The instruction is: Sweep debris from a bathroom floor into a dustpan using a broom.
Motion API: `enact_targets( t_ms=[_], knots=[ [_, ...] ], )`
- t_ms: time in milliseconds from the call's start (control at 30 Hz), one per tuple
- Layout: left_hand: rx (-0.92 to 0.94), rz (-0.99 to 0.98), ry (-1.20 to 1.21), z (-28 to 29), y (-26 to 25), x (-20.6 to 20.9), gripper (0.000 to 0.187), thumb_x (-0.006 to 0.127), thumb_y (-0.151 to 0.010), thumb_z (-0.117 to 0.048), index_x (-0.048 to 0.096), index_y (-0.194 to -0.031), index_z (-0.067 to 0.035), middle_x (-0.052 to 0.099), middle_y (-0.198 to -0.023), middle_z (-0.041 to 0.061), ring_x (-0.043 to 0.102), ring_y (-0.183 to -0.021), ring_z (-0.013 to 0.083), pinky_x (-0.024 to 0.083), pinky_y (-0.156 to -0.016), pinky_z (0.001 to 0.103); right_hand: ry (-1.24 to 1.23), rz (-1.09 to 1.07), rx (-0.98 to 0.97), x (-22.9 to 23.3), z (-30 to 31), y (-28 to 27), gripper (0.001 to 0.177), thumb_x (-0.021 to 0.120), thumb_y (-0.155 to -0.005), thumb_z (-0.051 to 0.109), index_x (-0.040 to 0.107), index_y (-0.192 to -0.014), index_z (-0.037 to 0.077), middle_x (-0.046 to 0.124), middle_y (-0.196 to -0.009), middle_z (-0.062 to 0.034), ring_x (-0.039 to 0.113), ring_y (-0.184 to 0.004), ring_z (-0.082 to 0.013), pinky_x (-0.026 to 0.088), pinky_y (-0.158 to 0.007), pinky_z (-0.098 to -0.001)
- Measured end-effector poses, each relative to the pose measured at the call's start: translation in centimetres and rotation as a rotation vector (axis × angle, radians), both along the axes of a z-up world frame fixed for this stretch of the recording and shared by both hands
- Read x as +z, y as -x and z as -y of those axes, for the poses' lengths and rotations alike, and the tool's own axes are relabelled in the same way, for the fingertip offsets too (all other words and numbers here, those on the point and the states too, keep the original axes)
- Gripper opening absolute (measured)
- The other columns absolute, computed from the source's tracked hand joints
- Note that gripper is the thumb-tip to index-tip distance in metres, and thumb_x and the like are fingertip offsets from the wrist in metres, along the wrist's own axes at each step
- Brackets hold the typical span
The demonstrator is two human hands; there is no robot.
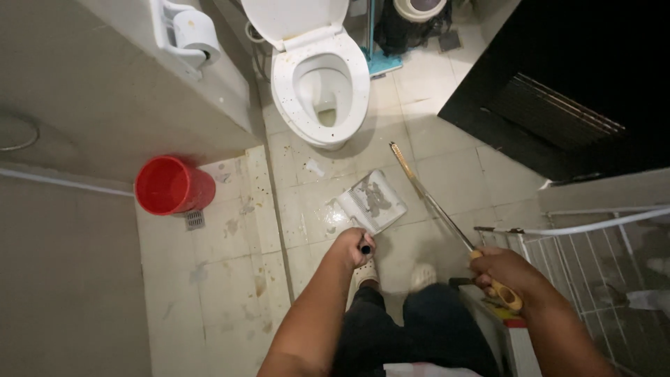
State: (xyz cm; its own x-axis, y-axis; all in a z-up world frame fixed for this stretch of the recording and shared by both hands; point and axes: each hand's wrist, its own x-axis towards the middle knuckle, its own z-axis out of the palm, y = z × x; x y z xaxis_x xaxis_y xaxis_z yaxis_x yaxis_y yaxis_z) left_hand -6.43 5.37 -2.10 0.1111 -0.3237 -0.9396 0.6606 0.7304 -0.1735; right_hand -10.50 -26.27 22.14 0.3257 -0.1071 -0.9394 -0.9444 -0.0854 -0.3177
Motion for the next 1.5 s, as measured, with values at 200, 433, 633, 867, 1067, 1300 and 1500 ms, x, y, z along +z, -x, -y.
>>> enact_targets(
  t_ms=[200,433,633,867,1067,1300,1500],
  knots=[
    [0.201,-0.027,-0.018,2.8,1.4,4.0,0.011,0.042,-0.098,0.002,0.048,-0.090,-0.003,0.052,-0.069,0.006,0.047,-0.047,0.0116,0.045,-0.039,0.022,-0.067,0.035,-0.004,-1.7,1.2,-0.3,0.032,0.064,-0.084,-0.001,0.063,-0.116,0.000,0.054,-0.070,-0.0059,0.048,-0.050,-0.0155,0.040,-0.043,-0.0333],
    [0.347,-0.013,0.039,6.9,5.2,1.4,0.016,0.041,-0.099,-0.004,0.042,-0.083,-0.007,0.048,-0.063,0.003,0.044,-0.045,0.0103,0.043,-0.038,0.021,0.084,0.006,0.203,-0.9,5.4,0.2,0.063,0.067,-0.086,0.008,0.056,-0.147,0.008,0.057,-0.067,-0.0087,0.047,-0.051,-0.0177,0.035,-0.043,-0.0335],
    [0.333,0.073,0.020,7.7,8.9,6.3,0.019,0.045,-0.100,-0.015,0.046,-0.081,-0.010,0.048,-0.059,-0.001,0.043,-0.044,0.0095,0.041,-0.037,0.020,0.017,0.067,0.156,-3.5,9.1,-0.7,0.034,0.067,-0.089,0.009,0.057,-0.121,0.004,0.054,-0.068,-0.0051,0.046,-0.050,-0.0148,0.033,-0.042,-0.0319],
    [0.471,0.089,0.010,10.0,13.1,5.7,0.013,0.042,-0.096,-0.004,0.046,-0.084,-0.006,0.050,-0.062,0.003,0.043,-0.046,0.0124,0.041,-0.038,0.021,0.048,0.171,0.188,-5.6,11.9,-0.8,0.016,0.063,-0.095,0.003,0.052,-0.105,0.011,0.052,-0.074,-0.0072,0.045,-0.053,-0.0148,0.035,-0.042,-0.0323],
    [0.508,0.102,0.013,9.7,14.3,3.0,0.016,0.043,-0.096,-0.002,0.044,-0.081,-0.007,0.049,-0.060,0.002,0.044,-0.044,0.0105,0.042,-0.037,0.021,-0.040,0.152,0.231,-7.7,16.3,-0.8,0.013,0.057,-0.096,0.007,0.059,-0.106,-0.001,0.049,-0.074,-0.0065,0.043,-0.052,-0.0139,0.033,-0.040,-0.0318],
    [0.404,0.029,-0.107,8.8,14.6,2.9,0.017,0.044,-0.095,-0.007,0.045,-0.078,-0.009,0.048,-0.057,0.001,0.040,-0.041,0.0105,0.040,-0.035,0.020,0.057,0.179,0.213,-7.0,16.1,-1.6,0.017,0.058,-0.101,0.015,0.059,-0.098,-0.002,0.051,-0.074,-0.0111,0.044,-0.052,-0.0169,0.033,-0.042,-0.0317],
    [0.411,-0.027,-0.038,9.1,14.6,2.2,0.017,0.041,-0.094,-0.009,0.042,-0.077,-0.010,0.047,-0.056,0.001,0.043,-0.041,0.0108,0.042,-0.035,0.022,0.141,0.070,0.384,-9.1,9.5,2.3,0.018,0.059,-0.101,0.019,0.061,-0.099,0.001,0.056,-0.077,-0.0105,0.051,-0.058,-0.0187,0.043,-0.049,-0.0329]
  ],
)
